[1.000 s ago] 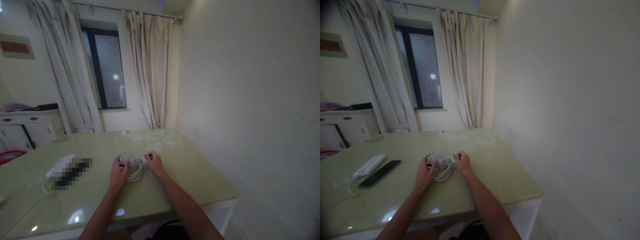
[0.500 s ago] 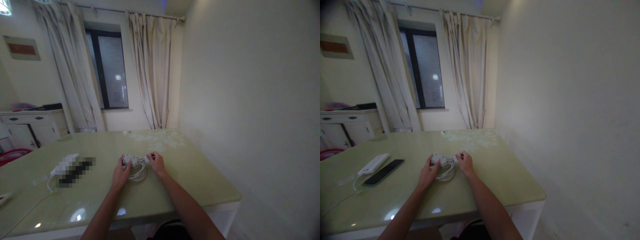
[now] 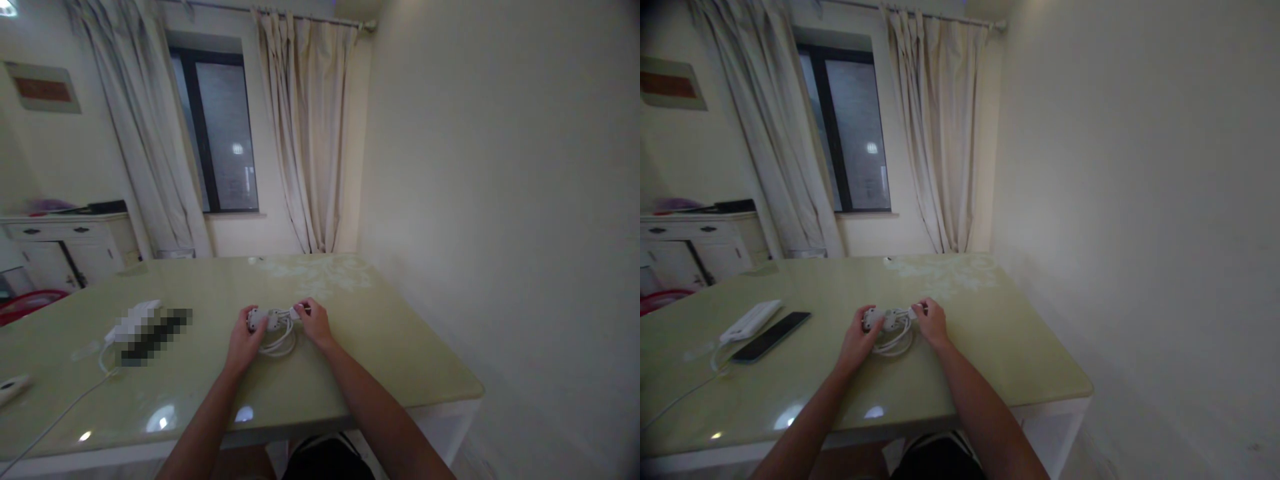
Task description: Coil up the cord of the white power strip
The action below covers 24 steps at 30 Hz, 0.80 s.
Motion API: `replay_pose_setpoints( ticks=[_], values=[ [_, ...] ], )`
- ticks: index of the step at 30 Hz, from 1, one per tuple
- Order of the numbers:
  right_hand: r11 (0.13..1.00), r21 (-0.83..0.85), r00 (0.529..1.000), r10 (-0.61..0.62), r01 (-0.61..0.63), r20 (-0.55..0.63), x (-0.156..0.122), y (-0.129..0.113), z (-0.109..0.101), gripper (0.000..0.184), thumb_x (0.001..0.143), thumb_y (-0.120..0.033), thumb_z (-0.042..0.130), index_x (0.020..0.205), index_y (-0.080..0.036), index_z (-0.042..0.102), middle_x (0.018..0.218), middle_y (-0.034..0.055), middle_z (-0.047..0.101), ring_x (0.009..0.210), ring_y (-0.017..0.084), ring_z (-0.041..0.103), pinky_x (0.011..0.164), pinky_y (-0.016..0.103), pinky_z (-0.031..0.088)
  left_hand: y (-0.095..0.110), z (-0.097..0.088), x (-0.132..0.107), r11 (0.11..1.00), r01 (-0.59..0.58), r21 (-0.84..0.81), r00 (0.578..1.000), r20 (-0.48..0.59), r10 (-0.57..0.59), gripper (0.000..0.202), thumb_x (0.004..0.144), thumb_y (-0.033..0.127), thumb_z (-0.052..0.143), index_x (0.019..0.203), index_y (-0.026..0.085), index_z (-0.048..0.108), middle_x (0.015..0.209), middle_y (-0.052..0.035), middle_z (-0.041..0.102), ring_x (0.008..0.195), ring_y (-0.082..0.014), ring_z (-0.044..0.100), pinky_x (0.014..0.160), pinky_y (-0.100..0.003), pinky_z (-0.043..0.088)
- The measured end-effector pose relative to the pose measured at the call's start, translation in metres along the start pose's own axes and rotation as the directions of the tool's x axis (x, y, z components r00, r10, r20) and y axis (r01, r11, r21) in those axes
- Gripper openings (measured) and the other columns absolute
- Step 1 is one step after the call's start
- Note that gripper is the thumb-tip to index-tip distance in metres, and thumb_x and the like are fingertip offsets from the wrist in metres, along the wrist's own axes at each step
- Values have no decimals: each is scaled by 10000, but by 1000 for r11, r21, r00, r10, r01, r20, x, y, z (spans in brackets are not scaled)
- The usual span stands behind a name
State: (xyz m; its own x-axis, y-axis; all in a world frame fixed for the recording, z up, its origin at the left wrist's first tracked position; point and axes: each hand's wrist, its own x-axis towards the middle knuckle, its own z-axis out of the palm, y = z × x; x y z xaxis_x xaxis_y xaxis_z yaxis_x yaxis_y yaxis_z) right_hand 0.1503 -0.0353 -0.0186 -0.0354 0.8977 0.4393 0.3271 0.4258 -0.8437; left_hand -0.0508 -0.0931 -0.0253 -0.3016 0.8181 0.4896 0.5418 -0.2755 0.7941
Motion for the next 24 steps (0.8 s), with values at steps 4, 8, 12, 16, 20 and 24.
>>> replay_pose_setpoints(
  ticks=[4, 8, 12, 16, 20, 24],
  values=[
    [992, -123, 1000, 17, -19, -12, -1, -2, -2, 184, 913, -359, 635, 992, -202, 688, 965, 52, 735, 831, 174, 695, 754, 260, 497, -1, 1, -1, 999, -1, 54, 999, 42, -1, 643, 822, 538, 598, 1345, 176, 500, 981, -71, 697, 831, -224, 691, 779, -366, 567],
    [922, -387, 991, -50, -3, -128, -5, -12, -9, 272, 936, -428, 600, 1080, -201, 645, 1080, 77, 688, 860, 179, 665, 706, 255, 450, 0, 1, -1, 997, -26, 73, 999, 43, 22, 624, 833, 532, 571, 1354, 195, 505, 1004, -67, 694, 834, -219, 685, 772, -352, 554],
    [837, -545, 995, -89, 50, -45, -10, -24, -11, 351, 1011, -462, 467, 896, -219, 693, 867, 44, 720, 764, 162, 645, 660, 237, 389, 3, 2, -2, 993, -21, 115, 1000, -2, 21, 508, 821, 537, 584, 1210, 210, 573, 976, -62, 699, 838, -229, 677, 778, -354, 543],
    [763, -641, 995, -20, 81, 101, -18, -32, -4, 437, 1019, -481, 437, 847, -246, 763, 825, 60, 758, 733, 174, 676, 632, 248, 378, 9, 2, -4, 992, 1, 128, 999, -52, 6, 493, 797, 546, 614, 1161, 215, 592, 962, -61, 701, 830, -235, 681, 761, -351, 542],
    [755, -655, 997, 13, 39, 75, -21, -28, 6, 432, 993, -515, 468, 891, -246, 790, 841, 107, 769, 755, 220, 704, 657, 278, 422, 14, 2, -5, 996, 54, 67, 994, -101, -47, 511, 766, 567, 673, 1137, 223, 608, 889, -36, 698, 775, -225, 679, 725, -343, 549],
    [868, -495, 995, 77, -39, 58, -17, -17, 8, 414, 921, -554, 587, 768, -220, 780, 771, 135, 756, 703, 235, 695, 634, 293, 421, 11, 4, -5, 985, 56, -166, 993, -92, -72, 563, 742, 587, 720, 1136, 210, 576, 892, -29, 698, 727, -195, 678, 651, -307, 562]
  ],
)
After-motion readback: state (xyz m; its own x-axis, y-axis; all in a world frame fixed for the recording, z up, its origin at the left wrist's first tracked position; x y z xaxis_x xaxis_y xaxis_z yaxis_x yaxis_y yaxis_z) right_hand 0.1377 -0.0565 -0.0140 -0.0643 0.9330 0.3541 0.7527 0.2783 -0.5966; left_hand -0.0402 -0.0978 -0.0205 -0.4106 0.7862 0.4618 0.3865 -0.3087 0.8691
